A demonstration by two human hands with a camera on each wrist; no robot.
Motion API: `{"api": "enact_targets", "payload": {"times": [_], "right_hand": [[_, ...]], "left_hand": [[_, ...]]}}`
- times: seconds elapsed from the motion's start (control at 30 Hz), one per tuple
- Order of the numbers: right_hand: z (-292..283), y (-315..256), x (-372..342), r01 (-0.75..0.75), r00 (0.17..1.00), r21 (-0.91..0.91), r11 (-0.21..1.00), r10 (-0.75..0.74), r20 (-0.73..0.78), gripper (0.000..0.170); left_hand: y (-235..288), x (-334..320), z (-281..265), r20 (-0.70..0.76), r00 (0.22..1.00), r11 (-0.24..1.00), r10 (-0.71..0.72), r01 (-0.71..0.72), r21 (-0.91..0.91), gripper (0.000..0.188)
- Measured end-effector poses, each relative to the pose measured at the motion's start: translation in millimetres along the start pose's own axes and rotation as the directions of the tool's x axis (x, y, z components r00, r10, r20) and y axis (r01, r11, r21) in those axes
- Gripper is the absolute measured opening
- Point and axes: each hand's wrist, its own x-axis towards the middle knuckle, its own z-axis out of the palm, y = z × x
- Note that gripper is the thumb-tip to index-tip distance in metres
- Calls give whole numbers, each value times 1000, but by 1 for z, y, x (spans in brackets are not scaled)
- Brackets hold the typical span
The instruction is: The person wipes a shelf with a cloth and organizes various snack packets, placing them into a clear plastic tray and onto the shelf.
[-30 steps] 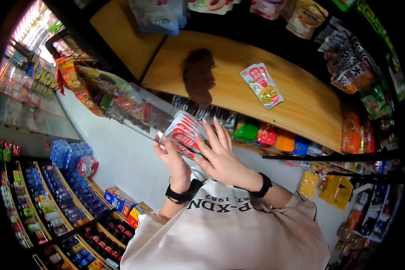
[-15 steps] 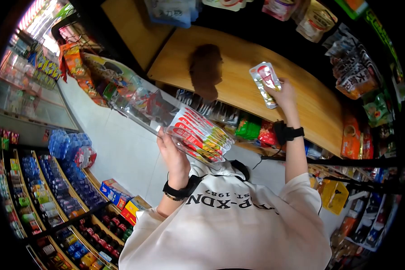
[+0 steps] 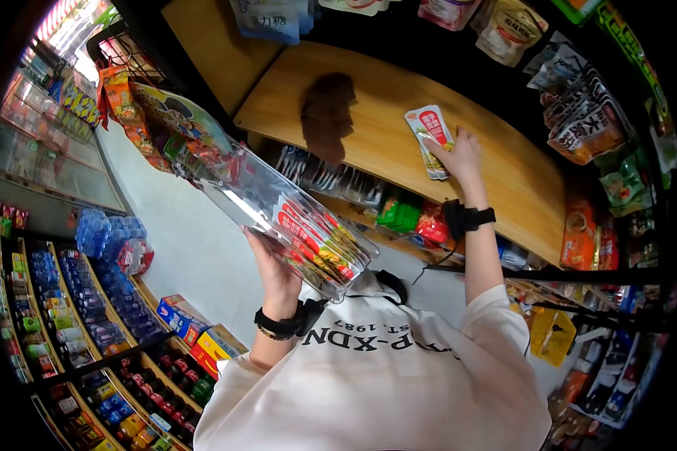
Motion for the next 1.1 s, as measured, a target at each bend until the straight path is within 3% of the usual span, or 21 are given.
{"api": "enact_targets", "payload": {"times": [0.1, 0.13, 0.2, 0.27, 0.33, 0.4, 0.47, 0.5, 0.53, 0.57, 0.6, 0.67, 0.7, 0.73, 0.83, 0.9, 1.0, 1.03, 1.1], "right_hand": [[1, 3, 17, -105, 969, 42, 994, 92, 230, 85], [-4, 2, 21, -93, 967, 50, 994, 78, 244, 85], [-13, 1, 26, -189, 872, 276, 942, 31, 489, 80], [-12, 1, 23, -198, 896, 276, 941, 59, 440, 75], [-7, 7, 20, -82, 959, 422, 903, -44, 281, 70], [-13, 5, 8, -61, 966, 493, 868, -73, 247, 62], [-32, -7, -17, -209, 963, 787, 581, -18, 269, 55], [-50, -15, -31, -283, 940, 830, 480, -32, 339, 46], [-55, -13, -46, -336, 913, 870, 361, -101, 395, 42], [-59, -8, -62, -395, 881, 888, 237, -175, 439, 37], [-61, -7, -85, -433, 865, 891, 136, -217, 453, 30], [-60, 10, -116, -585, 716, 811, -18, -481, 506, 36], [-58, 13, -132, -672, 661, 729, -129, -548, 513, 38], [-62, 6, -145, -711, 629, 648, -274, -660, 411, 38], [-69, 12, -169, -784, 571, 535, -314, -703, 424, 38], [-72, 17, -177, -773, 570, 587, -238, -668, 479, 40], [-74, 34, -180, -816, 519, 545, -193, -659, 544, 41], [-77, 34, -185, -765, 576, 635, -108, -556, 600, 42], [-85, 41, -187, -803, 540, 583, -124, -567, 622, 42]], "left_hand": [[-4, -15, -4, 5, 997, 997, -72, 73, -40, 83], [-6, -20, -3, -11, 998, 997, -60, 59, -39, 83], [-12, -31, -1, 33, 996, 992, -86, 89, -86, 87], [-20, -43, 5, -20, 997, 992, -81, 79, -100, 91], [-21, -57, 16, 25, 992, 978, -127, 130, -164, 95], [-26, -68, 15, 71, 991, 982, -115, 124, -144, 93], [-36, -74, 10, 106, 991, 992, -84, 92, -81, 81], [-37, -81, 12, 110, 992, 996, -55, 62, -59, 62], [-39, -85, 14, 95, 994, 997, -47, 53, -64, 62], [-41, -88, 17, 113, 991, 983, -72, 89, -160, 48], [-43, -92, 19, 137, 986, 960, -93, 125, -252, 35], [-51, -99, 18, 128, 987, 956, -92, 124, -266, 37], [-58, -100, 14, 85, 994, 980, -69, 83, -179, 40], [-63, -102, 13, 43, 998, 995, -44, 47, -87, 44], [-74, -117, 24, -4, 1000, 1000, 23, -23, 11, 54], [-84, -125, 27, -48, 996, 996, 80, -78, 42, 67], [-95, -137, 27, -1, 999, 992, 53, -52, 115, 68], [-102, -139, 23, -27, 999, 978, 42, -35, 204, 65], [-111, -141, 15, -16, 1000, 986, -8, 11, 168, 62]]}}
